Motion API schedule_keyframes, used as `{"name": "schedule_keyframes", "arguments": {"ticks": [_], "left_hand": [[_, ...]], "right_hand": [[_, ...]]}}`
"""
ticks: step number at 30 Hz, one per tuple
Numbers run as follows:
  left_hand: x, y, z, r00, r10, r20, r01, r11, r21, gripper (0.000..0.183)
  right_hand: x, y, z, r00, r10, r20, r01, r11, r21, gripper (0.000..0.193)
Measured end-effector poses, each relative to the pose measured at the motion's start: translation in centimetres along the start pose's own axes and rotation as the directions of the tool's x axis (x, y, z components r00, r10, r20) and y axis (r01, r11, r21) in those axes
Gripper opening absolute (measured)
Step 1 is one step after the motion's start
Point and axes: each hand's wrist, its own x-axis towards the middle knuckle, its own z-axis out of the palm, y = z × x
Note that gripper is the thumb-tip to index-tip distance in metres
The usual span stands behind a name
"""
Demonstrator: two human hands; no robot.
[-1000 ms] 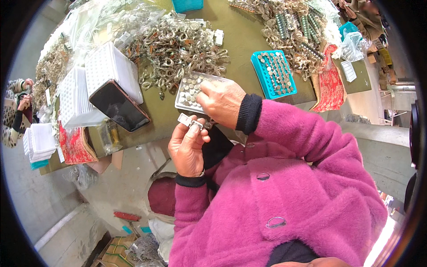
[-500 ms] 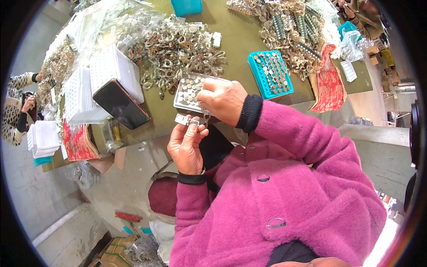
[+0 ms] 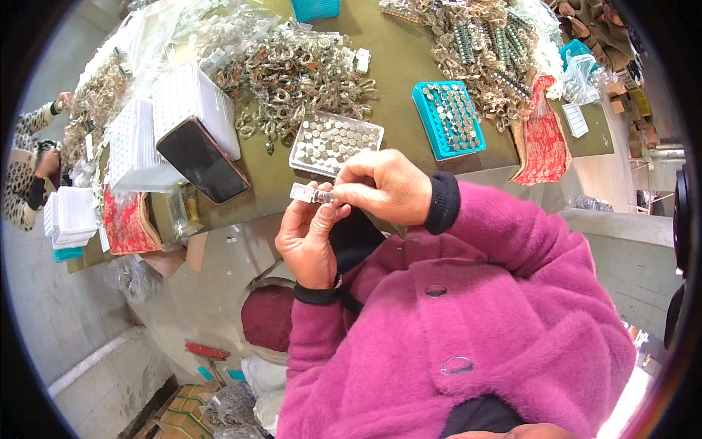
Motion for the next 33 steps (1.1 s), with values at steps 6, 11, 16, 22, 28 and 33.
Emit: {"name": "schedule_keyframes", "arguments": {"ticks": [6, 11, 16, 22, 28, 33], "left_hand": [[-1.2, 0.0, 0.8, 0.985, 0.171, 0.035, -0.174, 0.977, 0.123, 0.032], [-2.2, 0.4, 0.9, 0.942, 0.306, 0.136, -0.335, 0.852, 0.402, 0.024], [-2.9, 1.6, 0.9, 0.950, 0.170, 0.263, -0.241, 0.934, 0.265, 0.021], [-3.1, 2.2, 1.8, 0.946, 0.148, 0.289, -0.205, 0.963, 0.178, 0.024], [-2.3, 2.5, 3.0, 0.971, 0.021, 0.239, -0.040, 0.996, 0.077, 0.025], [-1.4, 0.6, 3.1, 0.938, 0.158, 0.310, -0.202, 0.973, 0.113, 0.039]], "right_hand": [[-1.3, 0.3, 0.9, 0.976, 0.191, 0.108, -0.218, 0.911, 0.351, 0.016], [-1.9, -0.2, 1.0, 0.960, 0.248, 0.132, -0.280, 0.808, 0.518, 0.021], [-3.1, -1.5, -0.8, 0.826, 0.449, 0.340, -0.561, 0.706, 0.432, 0.027], [-4.0, -2.7, -0.6, 0.933, 0.316, 0.171, -0.359, 0.843, 0.400, 0.022], [-3.6, -2.1, -2.0, 0.899, -0.367, -0.240, 0.336, 0.928, -0.161, 0.013], [-4.6, -0.7, -2.6, 0.963, 0.119, 0.240, -0.229, 0.829, 0.510, 0.031]]}}
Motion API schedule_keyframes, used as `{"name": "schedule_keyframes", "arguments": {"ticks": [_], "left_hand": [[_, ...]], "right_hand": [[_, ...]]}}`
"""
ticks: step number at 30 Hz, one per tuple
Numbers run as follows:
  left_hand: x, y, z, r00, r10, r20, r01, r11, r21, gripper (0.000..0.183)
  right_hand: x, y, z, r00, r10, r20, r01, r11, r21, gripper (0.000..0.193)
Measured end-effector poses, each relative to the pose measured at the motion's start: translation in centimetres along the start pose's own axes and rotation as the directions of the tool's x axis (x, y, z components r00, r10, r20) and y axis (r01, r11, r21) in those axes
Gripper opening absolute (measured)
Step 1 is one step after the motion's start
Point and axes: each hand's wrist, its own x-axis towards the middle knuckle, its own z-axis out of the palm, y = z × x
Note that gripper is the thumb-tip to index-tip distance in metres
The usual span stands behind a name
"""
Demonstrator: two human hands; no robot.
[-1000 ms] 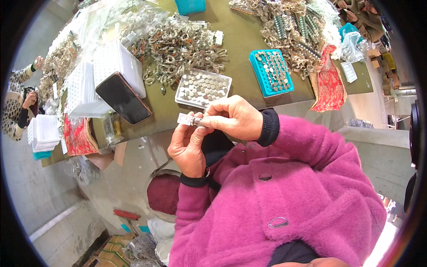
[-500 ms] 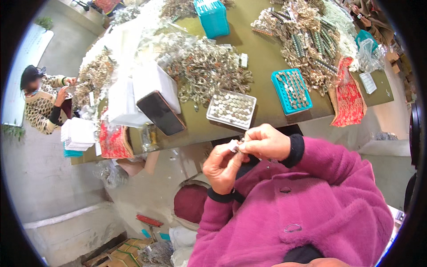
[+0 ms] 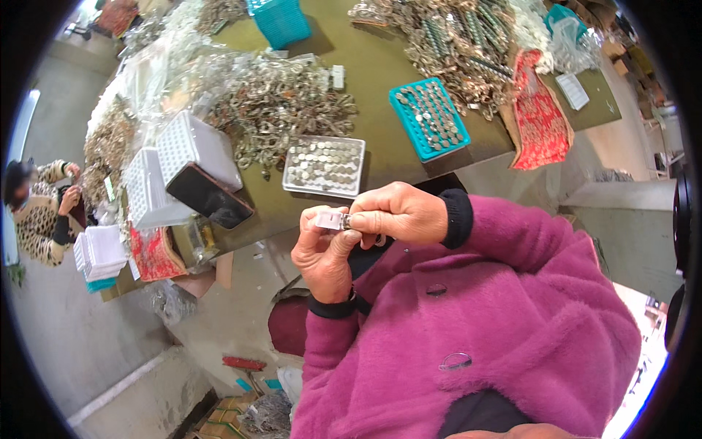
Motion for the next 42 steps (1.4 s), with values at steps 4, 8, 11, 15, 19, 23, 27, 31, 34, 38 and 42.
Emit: {"name": "schedule_keyframes", "arguments": {"ticks": [4, 8, 11, 15, 19, 23, 27, 31, 34, 38, 42], "left_hand": [[-0.2, -0.8, -0.1, 0.969, -0.241, -0.049, 0.218, 0.935, -0.280, 0.039], [0.0, -1.1, 0.3, 0.954, -0.283, -0.102, 0.242, 0.924, -0.296, 0.039], [0.7, -0.8, 0.8, 0.984, -0.113, 0.137, 0.152, 0.937, -0.315, 0.041], [1.1, 0.3, 1.5, 0.997, -0.033, 0.074, 0.016, 0.975, 0.222, 0.028], [1.9, 1.1, 2.4, 0.945, 0.123, 0.302, -0.284, 0.766, 0.576, 0.028], [1.2, 1.2, 4.1, 0.955, 0.012, 0.295, -0.158, 0.864, 0.478, 0.032], [0.8, 0.9, 5.5, 0.952, 0.003, 0.306, -0.175, 0.827, 0.534, 0.033], [1.5, 0.0, 7.3, 0.906, -0.003, 0.423, -0.202, 0.875, 0.439, 0.027], [1.4, -1.5, 9.4, 0.900, 0.059, 0.431, -0.302, 0.799, 0.521, 0.023], [0.7, -3.2, 11.5, 0.916, -0.257, 0.307, 0.151, 0.932, 0.331, 0.020], [1.3, -3.7, 11.4, 0.928, -0.299, 0.220, 0.270, 0.951, 0.153, 0.016]], "right_hand": [[-0.1, 0.7, -1.0, 0.988, 0.156, -0.017, -0.152, 0.977, 0.152, 0.028], [-0.7, 1.0, -1.3, 0.985, 0.172, -0.012, -0.167, 0.969, 0.180, 0.027], [-1.2, 1.1, -1.0, 0.989, 0.070, -0.127, -0.049, 0.986, 0.160, 0.028], [-2.1, 1.1, -1.7, 0.988, 0.133, -0.083, -0.083, 0.894, 0.441, 0.030], [-3.4, 1.6, -3.1, 0.985, 0.153, -0.078, -0.116, 0.926, 0.360, 0.033], [-4.8, 1.5, -4.2, 0.996, -0.004, -0.092, 0.011, 0.997, 0.082, 0.030], [-6.0, 1.0, -4.9, 0.995, -0.059, -0.078, 0.065, 0.995, 0.070, 0.026], [-7.2, 0.6, -5.2, 0.985, -0.080, -0.151, 0.102, 0.984, 0.146, 0.029], [-8.8, 0.6, -6.1, 0.965, -0.046, -0.257, 0.078, 0.990, 0.115, 0.032], [-14.0, 1.5, -11.0, 0.857, -0.233, -0.460, 0.155, 0.967, -0.200, 0.027], [-19.4, 2.7, -24.3, 0.442, -0.649, -0.619, -0.371, 0.496, -0.785, 0.011]]}}
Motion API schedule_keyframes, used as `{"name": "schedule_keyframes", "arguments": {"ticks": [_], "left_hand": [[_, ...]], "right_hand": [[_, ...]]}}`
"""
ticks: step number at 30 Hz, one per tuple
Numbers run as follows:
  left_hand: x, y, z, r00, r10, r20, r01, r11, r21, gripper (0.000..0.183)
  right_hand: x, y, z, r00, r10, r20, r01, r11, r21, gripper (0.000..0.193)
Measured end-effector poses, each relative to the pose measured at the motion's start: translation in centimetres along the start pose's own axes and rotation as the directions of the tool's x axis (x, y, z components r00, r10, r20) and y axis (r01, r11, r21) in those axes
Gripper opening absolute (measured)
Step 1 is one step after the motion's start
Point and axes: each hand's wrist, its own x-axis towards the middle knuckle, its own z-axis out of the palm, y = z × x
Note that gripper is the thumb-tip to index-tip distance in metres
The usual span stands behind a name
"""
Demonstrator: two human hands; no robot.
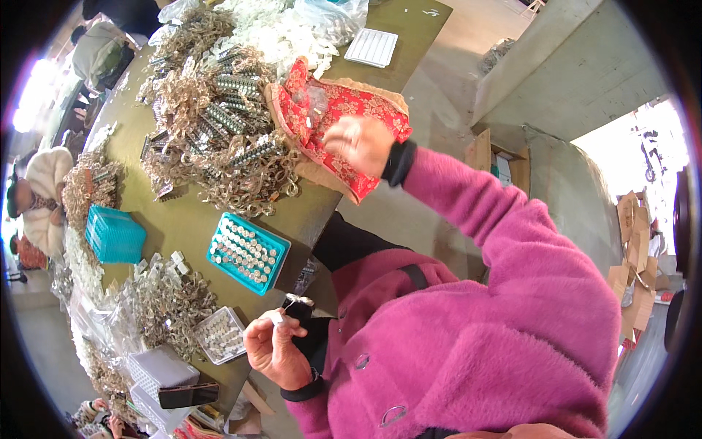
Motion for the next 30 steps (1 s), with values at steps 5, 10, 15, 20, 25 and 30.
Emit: {"name": "schedule_keyframes", "arguments": {"ticks": [5, 10, 15, 20, 25, 30], "left_hand": [[0.7, -0.2, -0.2, 0.996, -0.091, 0.015, 0.092, 0.995, -0.041, 0.014], [1.7, 0.3, 1.6, 0.994, -0.108, -0.005, 0.107, 0.992, -0.066, 0.017], [2.7, 0.4, 2.7, 0.988, -0.147, -0.039, 0.140, 0.980, -0.138, 0.026], [3.2, 0.0, 1.9, 0.980, -0.102, 0.170, 0.160, 0.914, -0.373, 0.026], [1.8, -0.7, 1.0, 0.978, -0.138, 0.155, 0.188, 0.905, -0.381, 0.024], [-0.2, -0.1, -0.8, 0.976, -0.177, 0.127, 0.212, 0.909, -0.358, 0.027]], "right_hand": [[2.8, 7.4, 1.5, 0.991, -0.049, 0.126, 0.071, 0.981, -0.178, 0.013], [3.1, 8.3, 2.1, 0.994, -0.012, 0.107, 0.029, 0.987, -0.158, 0.013], [2.7, 6.7, 0.6, 0.996, 0.050, -0.074, -0.046, 0.998, 0.050, 0.016], [-0.1, -3.1, -1.2, 0.975, 0.128, 0.184, -0.209, 0.818, 0.536, 0.009], [-2.4, -12.7, 1.2, 0.910, -0.360, 0.207, 0.198, 0.813, 0.548, 0.007], [-3.5, -16.6, 2.7, 0.853, -0.448, 0.269, 0.241, 0.793, 0.559, 0.009]]}}
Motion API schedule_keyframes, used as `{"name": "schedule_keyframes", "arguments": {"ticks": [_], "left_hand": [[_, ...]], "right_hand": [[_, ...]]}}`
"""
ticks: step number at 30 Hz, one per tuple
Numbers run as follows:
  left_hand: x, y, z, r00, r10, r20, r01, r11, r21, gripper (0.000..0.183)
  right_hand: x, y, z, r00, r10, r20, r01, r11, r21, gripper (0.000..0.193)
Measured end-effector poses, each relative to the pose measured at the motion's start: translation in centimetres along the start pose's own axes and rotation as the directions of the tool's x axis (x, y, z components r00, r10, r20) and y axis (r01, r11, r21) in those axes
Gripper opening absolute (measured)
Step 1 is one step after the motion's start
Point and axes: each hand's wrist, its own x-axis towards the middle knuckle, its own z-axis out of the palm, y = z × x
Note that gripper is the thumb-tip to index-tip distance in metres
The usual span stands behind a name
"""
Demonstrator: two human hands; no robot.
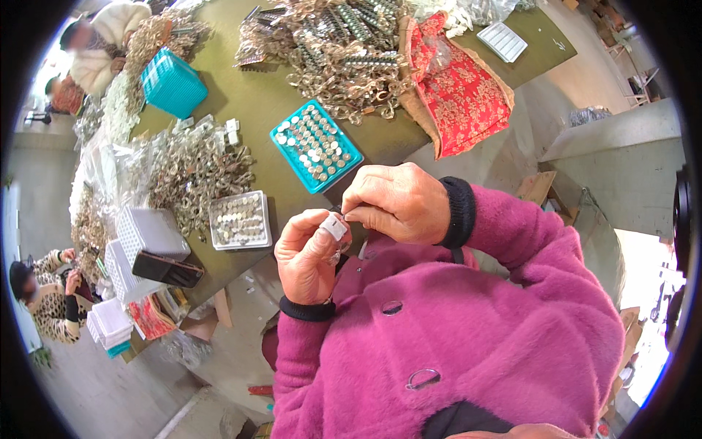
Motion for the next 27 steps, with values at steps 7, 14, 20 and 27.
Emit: {"name": "schedule_keyframes", "arguments": {"ticks": [7, 14, 20, 27], "left_hand": [[-1.7, 0.1, -1.0, 0.999, 0.006, -0.041, -0.008, 0.998, -0.066, 0.022], [-2.2, 0.7, -0.8, 0.999, 0.026, -0.046, -0.025, 0.999, 0.021, 0.019], [-2.7, 0.9, -1.3, 0.999, -0.024, -0.027, 0.020, 0.992, -0.128, 0.021], [-3.1, 0.8, -2.0, 0.997, 0.046, -0.059, -0.053, 0.992, -0.116, 0.021]], "right_hand": [[0.5, -1.4, 1.7, 0.989, -0.116, 0.086, 0.127, 0.983, -0.134, 0.011], [1.5, -3.1, 1.9, 0.974, -0.135, 0.184, 0.178, 0.953, -0.244, 0.011], [2.0, -3.6, 2.5, 0.970, -0.147, 0.192, 0.194, 0.947, -0.255, 0.012], [2.0, -3.9, 3.5, 0.979, -0.101, 0.175, 0.140, 0.963, -0.229, 0.012]]}}
